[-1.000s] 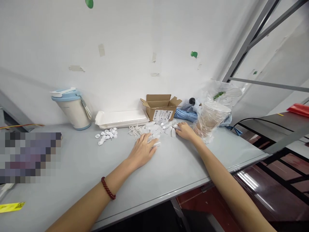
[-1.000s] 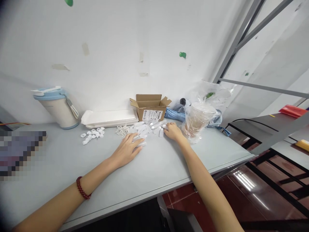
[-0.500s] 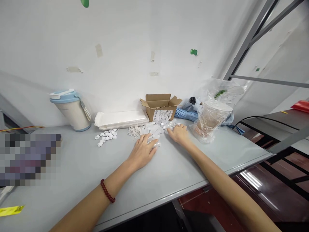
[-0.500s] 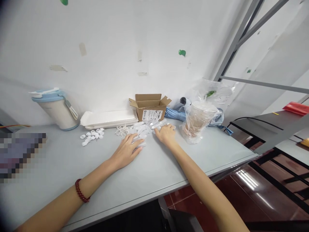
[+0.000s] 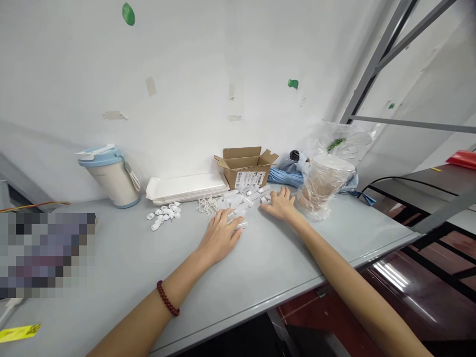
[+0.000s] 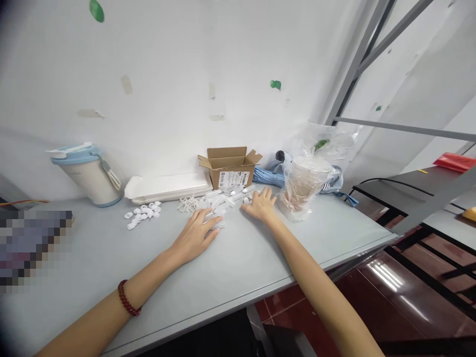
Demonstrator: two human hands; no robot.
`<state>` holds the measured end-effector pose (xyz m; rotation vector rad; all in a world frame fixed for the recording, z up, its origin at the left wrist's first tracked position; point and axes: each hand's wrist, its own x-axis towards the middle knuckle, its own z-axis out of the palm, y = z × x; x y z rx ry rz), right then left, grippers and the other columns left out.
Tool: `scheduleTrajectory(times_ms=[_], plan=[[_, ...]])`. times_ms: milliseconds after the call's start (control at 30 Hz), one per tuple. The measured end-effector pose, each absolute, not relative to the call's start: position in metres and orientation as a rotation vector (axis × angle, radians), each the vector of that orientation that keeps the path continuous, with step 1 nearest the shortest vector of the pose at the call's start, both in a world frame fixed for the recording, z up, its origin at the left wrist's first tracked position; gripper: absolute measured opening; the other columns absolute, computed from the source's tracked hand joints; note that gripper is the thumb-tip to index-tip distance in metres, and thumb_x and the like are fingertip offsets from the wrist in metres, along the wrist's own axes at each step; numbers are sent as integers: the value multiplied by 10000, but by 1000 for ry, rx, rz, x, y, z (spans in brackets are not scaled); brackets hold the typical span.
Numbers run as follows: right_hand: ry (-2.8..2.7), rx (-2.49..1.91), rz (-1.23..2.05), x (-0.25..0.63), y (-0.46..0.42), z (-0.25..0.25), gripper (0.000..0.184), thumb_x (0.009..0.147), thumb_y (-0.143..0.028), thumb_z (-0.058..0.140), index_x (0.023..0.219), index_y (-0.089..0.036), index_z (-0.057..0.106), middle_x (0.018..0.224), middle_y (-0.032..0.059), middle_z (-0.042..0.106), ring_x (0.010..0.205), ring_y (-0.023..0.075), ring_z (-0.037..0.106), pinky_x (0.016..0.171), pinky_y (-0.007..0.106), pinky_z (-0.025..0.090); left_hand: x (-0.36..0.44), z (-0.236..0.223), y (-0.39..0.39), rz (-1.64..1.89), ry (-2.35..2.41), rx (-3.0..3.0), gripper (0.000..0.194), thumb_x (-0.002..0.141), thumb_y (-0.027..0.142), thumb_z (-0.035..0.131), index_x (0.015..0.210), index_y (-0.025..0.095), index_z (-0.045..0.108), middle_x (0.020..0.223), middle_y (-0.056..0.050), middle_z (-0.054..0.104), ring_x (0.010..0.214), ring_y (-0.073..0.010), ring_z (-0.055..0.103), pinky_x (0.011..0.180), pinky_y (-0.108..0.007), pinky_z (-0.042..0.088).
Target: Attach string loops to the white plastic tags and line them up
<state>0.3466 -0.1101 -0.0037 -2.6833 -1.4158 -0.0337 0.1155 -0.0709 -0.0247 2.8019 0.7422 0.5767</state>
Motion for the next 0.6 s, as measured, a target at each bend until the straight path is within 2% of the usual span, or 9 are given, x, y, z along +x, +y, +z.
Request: scheduleTrajectory(times_ms=[100,167,300,467,600], plan=[[-1414,-2671,94,354,-112,-1,664,802,-529,488,1283,-73,457,1354,261,399,1284,417,334,986,541,297,115,-24,-72,555,745,2802,375,926,284,427,1270,217,560,1380,-143,396,1287,-304,335,1043,-495,360],[-1457,-2646,69,356,-113,0,600,814,-483,483,1251,-72,475,1281,240,468,1220,390,415,958,489,344,115,-24,-72,553,757,2798,377,926,288,425,1274,225,557,1378,-139,395,1294,-306,328,1044,-497,358],[-1511,-2629,-45,358,-115,2,482,807,-350,490,1207,-82,479,1211,221,522,1161,365,478,880,399,396,115,-24,-71,563,765,2792,373,923,289,430,1269,237,559,1378,-133,395,1296,-307,327,1036,-499,367],[-1601,-2613,55,360,-116,5,541,745,-229,505,1269,-151,398,1179,188,552,928,327,622,727,366,426,116,-25,-70,587,753,2790,366,918,287,442,1259,241,565,1365,-129,412,1281,-305,344,1025,-499,377],[-1636,-2580,27,360,-117,4,549,713,-175,503,1254,-138,413,1124,188,592,913,336,627,705,360,420,115,-28,-69,640,733,2788,361,916,284,448,1254,246,567,1348,-129,424,1274,-301,349,1023,-497,379]])
